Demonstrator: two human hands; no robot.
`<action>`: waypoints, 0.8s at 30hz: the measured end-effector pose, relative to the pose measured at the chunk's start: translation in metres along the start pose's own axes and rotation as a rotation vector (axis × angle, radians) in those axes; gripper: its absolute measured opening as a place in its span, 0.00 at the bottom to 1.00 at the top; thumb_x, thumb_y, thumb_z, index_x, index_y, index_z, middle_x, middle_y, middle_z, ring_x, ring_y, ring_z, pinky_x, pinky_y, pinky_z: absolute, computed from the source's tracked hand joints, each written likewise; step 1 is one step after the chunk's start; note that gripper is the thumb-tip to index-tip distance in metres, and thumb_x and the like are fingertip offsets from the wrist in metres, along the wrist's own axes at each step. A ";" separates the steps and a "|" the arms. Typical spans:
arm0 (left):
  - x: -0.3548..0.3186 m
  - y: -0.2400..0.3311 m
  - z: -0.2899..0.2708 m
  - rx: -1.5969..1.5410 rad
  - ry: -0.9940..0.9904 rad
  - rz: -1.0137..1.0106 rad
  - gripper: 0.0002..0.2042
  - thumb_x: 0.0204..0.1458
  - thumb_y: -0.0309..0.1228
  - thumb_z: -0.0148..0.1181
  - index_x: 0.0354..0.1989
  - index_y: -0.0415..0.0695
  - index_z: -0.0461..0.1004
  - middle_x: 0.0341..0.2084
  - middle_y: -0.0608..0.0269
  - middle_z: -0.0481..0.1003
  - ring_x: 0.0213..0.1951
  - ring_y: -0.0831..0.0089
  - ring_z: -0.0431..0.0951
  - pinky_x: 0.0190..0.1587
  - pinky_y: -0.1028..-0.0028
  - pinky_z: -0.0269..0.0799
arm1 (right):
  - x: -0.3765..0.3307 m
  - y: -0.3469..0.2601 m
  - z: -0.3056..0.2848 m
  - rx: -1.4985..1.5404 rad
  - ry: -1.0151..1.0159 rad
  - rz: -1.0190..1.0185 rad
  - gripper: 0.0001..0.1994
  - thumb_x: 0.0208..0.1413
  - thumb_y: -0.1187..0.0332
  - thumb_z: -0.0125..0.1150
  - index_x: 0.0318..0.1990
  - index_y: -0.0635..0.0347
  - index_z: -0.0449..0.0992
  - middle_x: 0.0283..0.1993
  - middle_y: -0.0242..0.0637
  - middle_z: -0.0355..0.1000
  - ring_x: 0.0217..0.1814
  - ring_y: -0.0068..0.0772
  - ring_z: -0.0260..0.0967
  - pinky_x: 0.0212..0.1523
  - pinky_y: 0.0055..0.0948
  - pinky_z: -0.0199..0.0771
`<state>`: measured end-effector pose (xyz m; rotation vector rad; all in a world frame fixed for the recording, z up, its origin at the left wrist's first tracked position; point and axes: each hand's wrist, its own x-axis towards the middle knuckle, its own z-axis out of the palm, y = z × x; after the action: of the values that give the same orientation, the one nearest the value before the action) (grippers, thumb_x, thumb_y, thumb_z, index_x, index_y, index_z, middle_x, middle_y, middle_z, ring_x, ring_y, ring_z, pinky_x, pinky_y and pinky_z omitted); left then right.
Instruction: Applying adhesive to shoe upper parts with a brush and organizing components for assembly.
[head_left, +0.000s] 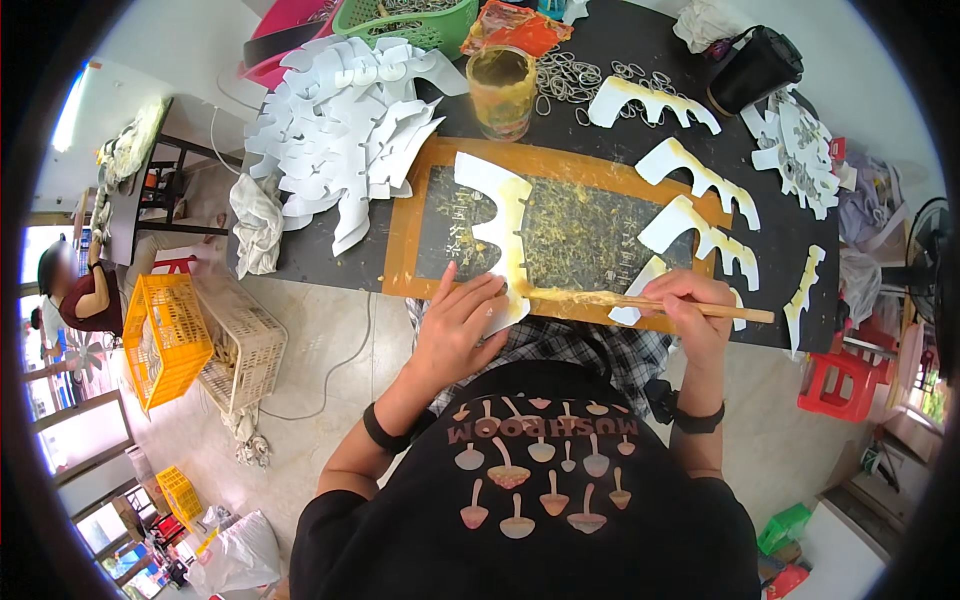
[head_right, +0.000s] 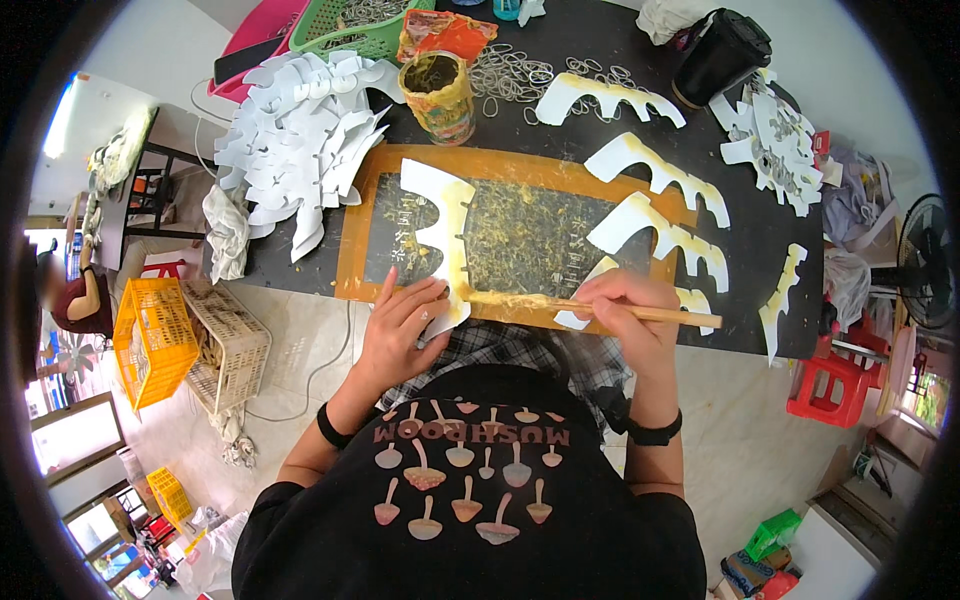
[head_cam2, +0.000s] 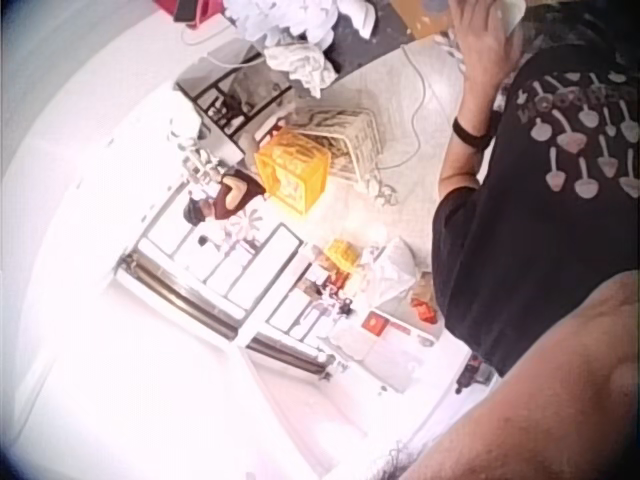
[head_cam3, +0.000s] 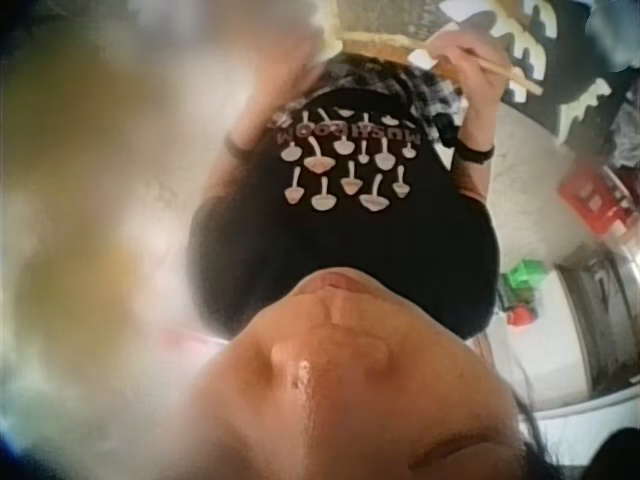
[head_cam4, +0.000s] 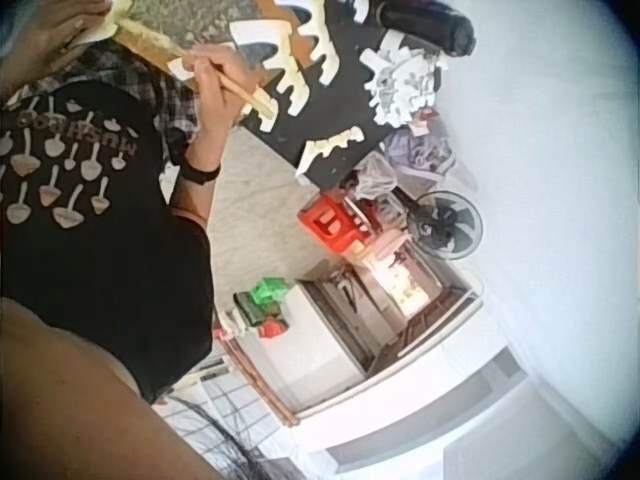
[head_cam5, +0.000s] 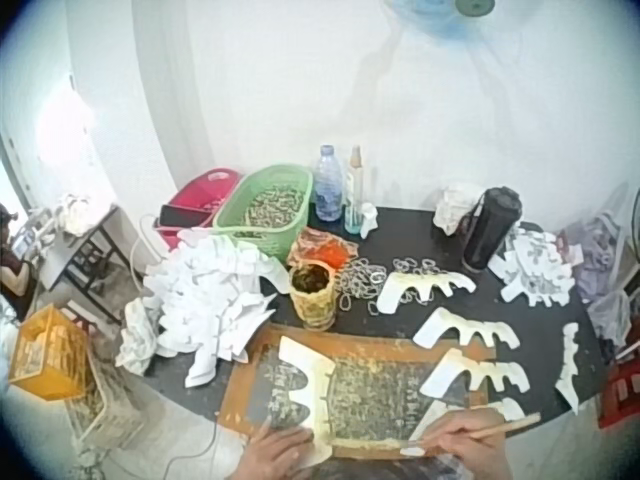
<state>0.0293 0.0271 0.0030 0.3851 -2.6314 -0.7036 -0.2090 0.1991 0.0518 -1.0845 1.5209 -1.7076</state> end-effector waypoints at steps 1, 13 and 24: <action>0.000 0.000 0.000 -0.014 -0.003 -0.004 0.17 0.35 0.26 0.65 0.39 0.44 0.73 0.44 0.57 0.74 0.51 0.61 0.72 0.63 0.51 0.49 | 0.001 -0.001 0.000 0.053 -0.002 -0.070 0.07 0.47 0.77 0.52 0.29 0.73 0.74 0.29 0.45 0.73 0.30 0.30 0.71 0.32 0.25 0.70; 0.001 0.000 0.002 -0.047 0.013 -0.029 0.18 0.35 0.25 0.66 0.40 0.44 0.73 0.45 0.58 0.74 0.52 0.61 0.71 0.63 0.50 0.48 | 0.010 -0.015 0.007 -0.164 -0.034 -0.022 0.07 0.45 0.73 0.53 0.26 0.70 0.73 0.28 0.44 0.73 0.28 0.30 0.70 0.29 0.24 0.67; -0.003 -0.001 -0.002 0.019 -0.060 0.009 0.24 0.33 0.25 0.67 0.44 0.44 0.72 0.48 0.58 0.71 0.54 0.62 0.68 0.63 0.52 0.49 | 0.004 -0.014 -0.004 -0.148 -0.210 -0.027 0.08 0.43 0.71 0.54 0.25 0.69 0.74 0.24 0.43 0.73 0.21 0.29 0.68 0.24 0.25 0.66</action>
<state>0.0326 0.0266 0.0029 0.3631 -2.6967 -0.6984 -0.2136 0.2000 0.0664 -1.3212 1.5222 -1.4652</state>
